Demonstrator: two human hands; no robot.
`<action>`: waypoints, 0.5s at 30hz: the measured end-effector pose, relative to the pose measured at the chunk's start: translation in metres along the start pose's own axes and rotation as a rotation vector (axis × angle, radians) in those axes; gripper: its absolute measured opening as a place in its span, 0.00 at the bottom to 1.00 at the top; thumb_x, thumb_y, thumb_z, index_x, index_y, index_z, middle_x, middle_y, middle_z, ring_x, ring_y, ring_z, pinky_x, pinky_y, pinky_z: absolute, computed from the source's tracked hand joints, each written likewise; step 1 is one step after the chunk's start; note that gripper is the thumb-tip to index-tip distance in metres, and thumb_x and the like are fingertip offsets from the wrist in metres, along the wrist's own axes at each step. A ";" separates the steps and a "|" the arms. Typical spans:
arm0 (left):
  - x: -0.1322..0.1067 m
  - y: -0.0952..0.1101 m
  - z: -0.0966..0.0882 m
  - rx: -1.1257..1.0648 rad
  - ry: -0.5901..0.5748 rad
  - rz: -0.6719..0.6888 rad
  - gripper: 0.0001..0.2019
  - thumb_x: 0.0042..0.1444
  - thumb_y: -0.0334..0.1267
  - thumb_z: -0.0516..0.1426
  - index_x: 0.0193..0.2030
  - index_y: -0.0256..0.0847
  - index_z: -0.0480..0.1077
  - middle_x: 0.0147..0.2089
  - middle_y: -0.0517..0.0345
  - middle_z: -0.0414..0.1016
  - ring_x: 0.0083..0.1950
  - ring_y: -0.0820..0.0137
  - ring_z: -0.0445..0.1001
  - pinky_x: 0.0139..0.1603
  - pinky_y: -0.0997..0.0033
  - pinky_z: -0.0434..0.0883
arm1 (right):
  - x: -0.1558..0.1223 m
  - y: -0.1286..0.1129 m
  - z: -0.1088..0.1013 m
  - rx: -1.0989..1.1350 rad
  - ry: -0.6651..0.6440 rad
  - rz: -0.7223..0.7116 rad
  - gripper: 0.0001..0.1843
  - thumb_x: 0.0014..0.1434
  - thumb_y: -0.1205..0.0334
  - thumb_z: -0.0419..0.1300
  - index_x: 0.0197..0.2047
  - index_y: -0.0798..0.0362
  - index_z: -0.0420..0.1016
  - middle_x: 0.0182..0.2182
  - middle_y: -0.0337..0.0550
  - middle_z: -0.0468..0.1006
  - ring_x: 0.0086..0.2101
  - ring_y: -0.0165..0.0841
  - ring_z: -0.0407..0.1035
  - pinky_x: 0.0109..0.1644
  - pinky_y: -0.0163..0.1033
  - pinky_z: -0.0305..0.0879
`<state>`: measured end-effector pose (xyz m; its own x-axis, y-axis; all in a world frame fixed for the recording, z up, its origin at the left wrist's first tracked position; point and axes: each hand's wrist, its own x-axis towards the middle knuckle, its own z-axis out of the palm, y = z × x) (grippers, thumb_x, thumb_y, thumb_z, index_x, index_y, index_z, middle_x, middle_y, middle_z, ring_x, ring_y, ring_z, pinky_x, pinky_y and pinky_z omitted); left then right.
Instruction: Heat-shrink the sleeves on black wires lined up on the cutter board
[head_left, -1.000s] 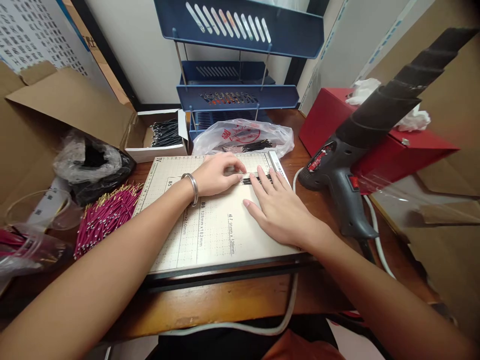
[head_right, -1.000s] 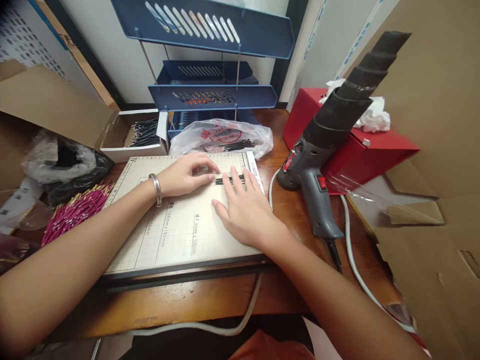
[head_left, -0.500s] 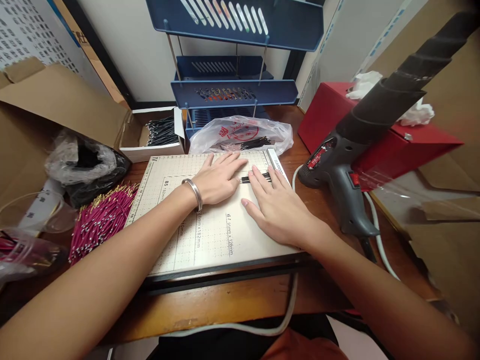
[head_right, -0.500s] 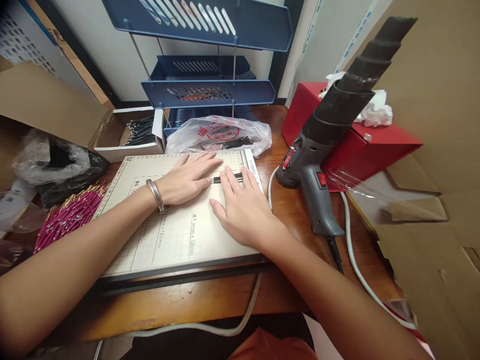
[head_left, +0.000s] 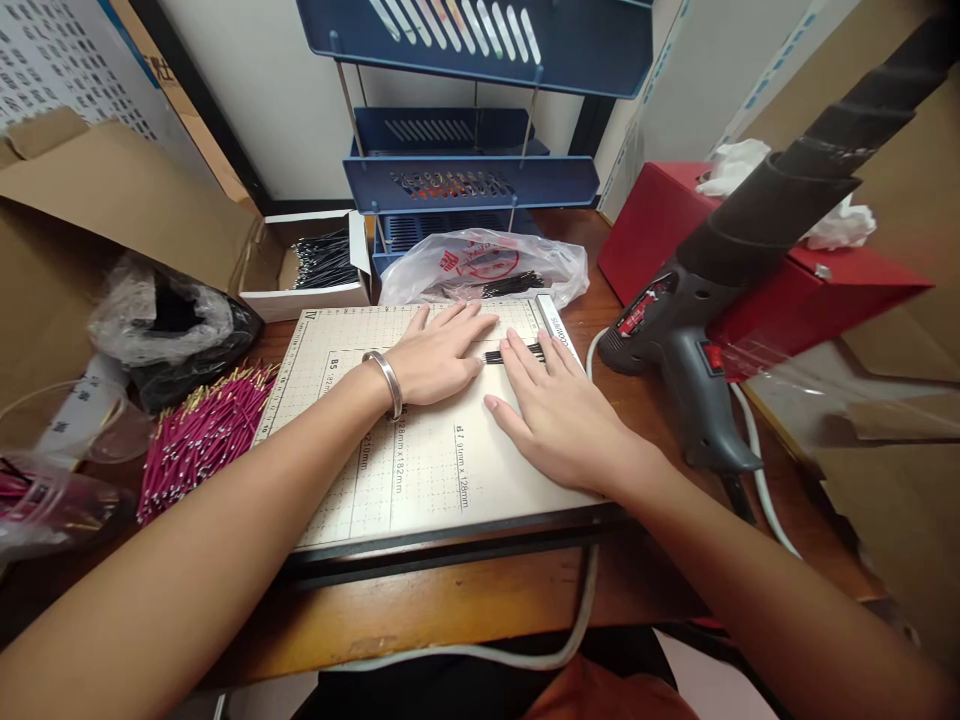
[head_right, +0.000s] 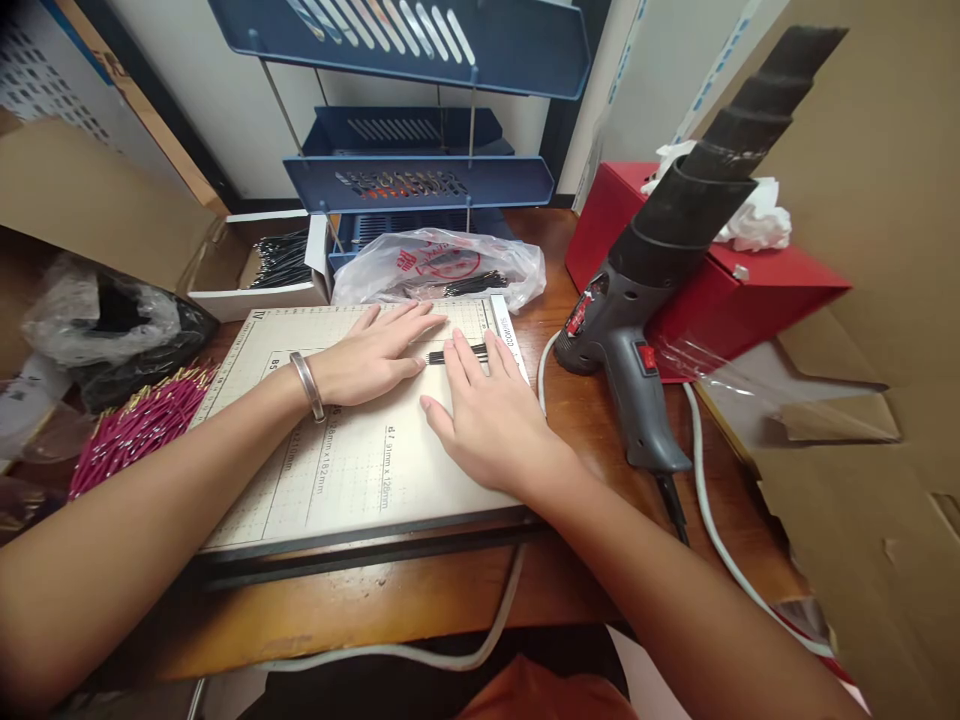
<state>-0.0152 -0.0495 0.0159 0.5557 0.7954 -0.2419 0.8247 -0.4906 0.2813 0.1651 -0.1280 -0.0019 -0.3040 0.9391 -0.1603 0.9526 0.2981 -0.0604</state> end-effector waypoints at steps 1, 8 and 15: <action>0.000 0.000 0.000 0.004 0.002 -0.002 0.37 0.72 0.42 0.45 0.86 0.39 0.48 0.90 0.46 0.35 0.90 0.56 0.32 0.87 0.34 0.32 | 0.000 0.000 0.000 0.001 0.000 -0.001 0.47 0.78 0.39 0.42 0.85 0.66 0.43 0.84 0.53 0.40 0.83 0.61 0.34 0.87 0.62 0.38; 0.000 -0.001 -0.001 -0.024 -0.018 0.007 0.39 0.70 0.41 0.47 0.86 0.38 0.48 0.90 0.46 0.34 0.90 0.52 0.31 0.87 0.33 0.31 | 0.000 0.000 -0.001 0.005 -0.002 0.003 0.47 0.78 0.39 0.42 0.85 0.66 0.43 0.84 0.54 0.39 0.83 0.61 0.35 0.87 0.63 0.38; 0.001 -0.002 0.000 -0.038 0.017 0.019 0.36 0.71 0.41 0.45 0.85 0.38 0.51 0.90 0.44 0.37 0.90 0.50 0.34 0.86 0.29 0.33 | 0.000 0.002 0.002 0.004 0.020 -0.015 0.47 0.78 0.40 0.41 0.85 0.67 0.44 0.84 0.55 0.41 0.82 0.62 0.36 0.86 0.64 0.39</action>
<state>-0.0164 -0.0482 0.0152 0.5692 0.7922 -0.2201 0.8091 -0.4921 0.3212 0.1667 -0.1277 -0.0044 -0.3177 0.9378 -0.1398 0.9480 0.3113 -0.0661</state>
